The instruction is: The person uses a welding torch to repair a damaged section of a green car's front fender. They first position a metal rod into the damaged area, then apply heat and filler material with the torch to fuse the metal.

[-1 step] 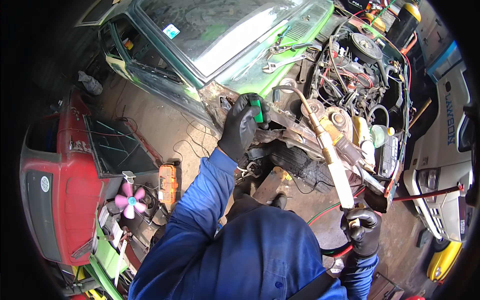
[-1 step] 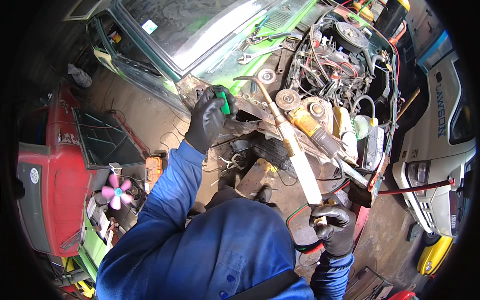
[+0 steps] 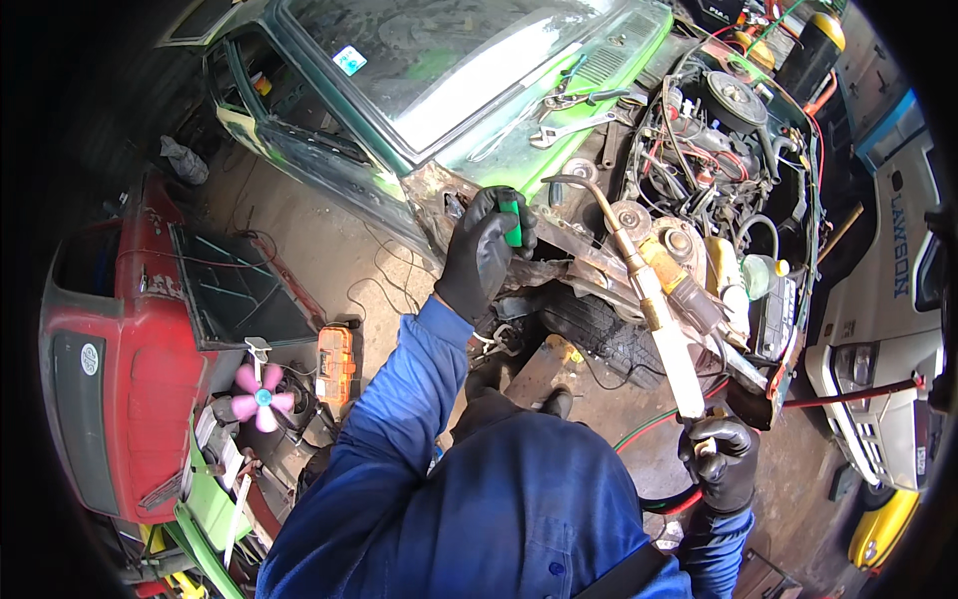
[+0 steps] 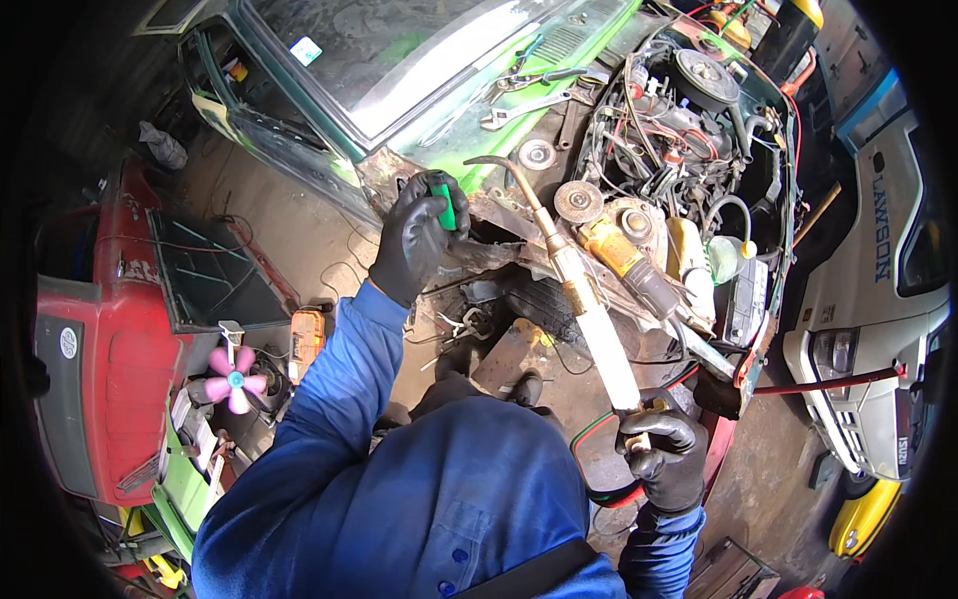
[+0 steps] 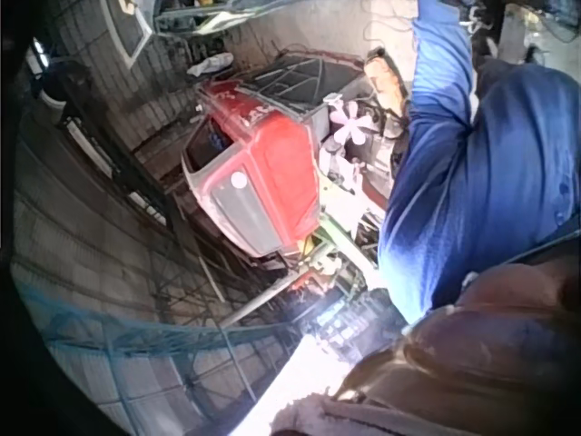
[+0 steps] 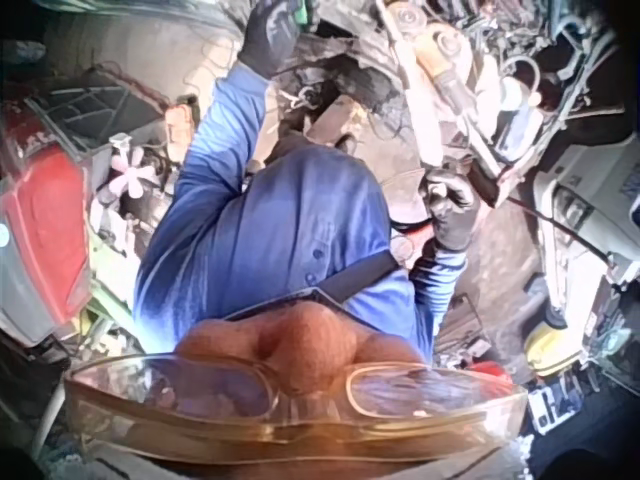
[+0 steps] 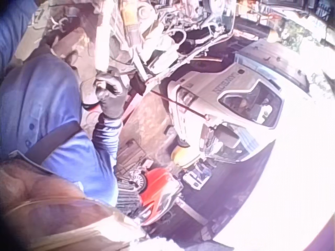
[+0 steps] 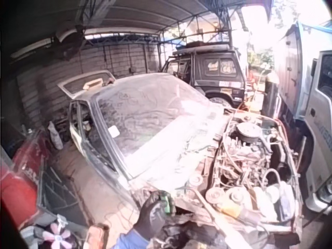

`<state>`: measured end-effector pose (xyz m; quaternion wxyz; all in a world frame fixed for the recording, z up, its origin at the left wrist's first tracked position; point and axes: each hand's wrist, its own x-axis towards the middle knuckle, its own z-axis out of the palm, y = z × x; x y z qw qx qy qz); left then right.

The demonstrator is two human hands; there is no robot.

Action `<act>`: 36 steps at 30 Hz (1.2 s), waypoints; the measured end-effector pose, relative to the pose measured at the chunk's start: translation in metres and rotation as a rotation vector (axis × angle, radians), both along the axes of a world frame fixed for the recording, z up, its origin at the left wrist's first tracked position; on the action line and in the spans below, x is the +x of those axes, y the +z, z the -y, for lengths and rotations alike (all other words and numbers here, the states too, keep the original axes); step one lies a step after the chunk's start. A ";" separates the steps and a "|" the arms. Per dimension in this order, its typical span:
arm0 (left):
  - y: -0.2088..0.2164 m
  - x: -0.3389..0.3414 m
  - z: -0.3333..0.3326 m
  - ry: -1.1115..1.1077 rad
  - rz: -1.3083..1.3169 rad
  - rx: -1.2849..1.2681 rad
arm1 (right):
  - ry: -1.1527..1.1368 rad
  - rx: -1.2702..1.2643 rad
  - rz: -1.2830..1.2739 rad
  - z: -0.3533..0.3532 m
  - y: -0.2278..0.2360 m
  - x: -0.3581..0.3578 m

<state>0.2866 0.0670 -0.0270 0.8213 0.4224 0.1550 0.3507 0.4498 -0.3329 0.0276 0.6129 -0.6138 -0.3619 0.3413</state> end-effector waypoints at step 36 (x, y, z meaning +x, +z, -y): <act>0.015 -0.047 0.061 0.019 0.076 -0.212 | 0.263 -0.083 -0.239 -0.026 -0.001 0.011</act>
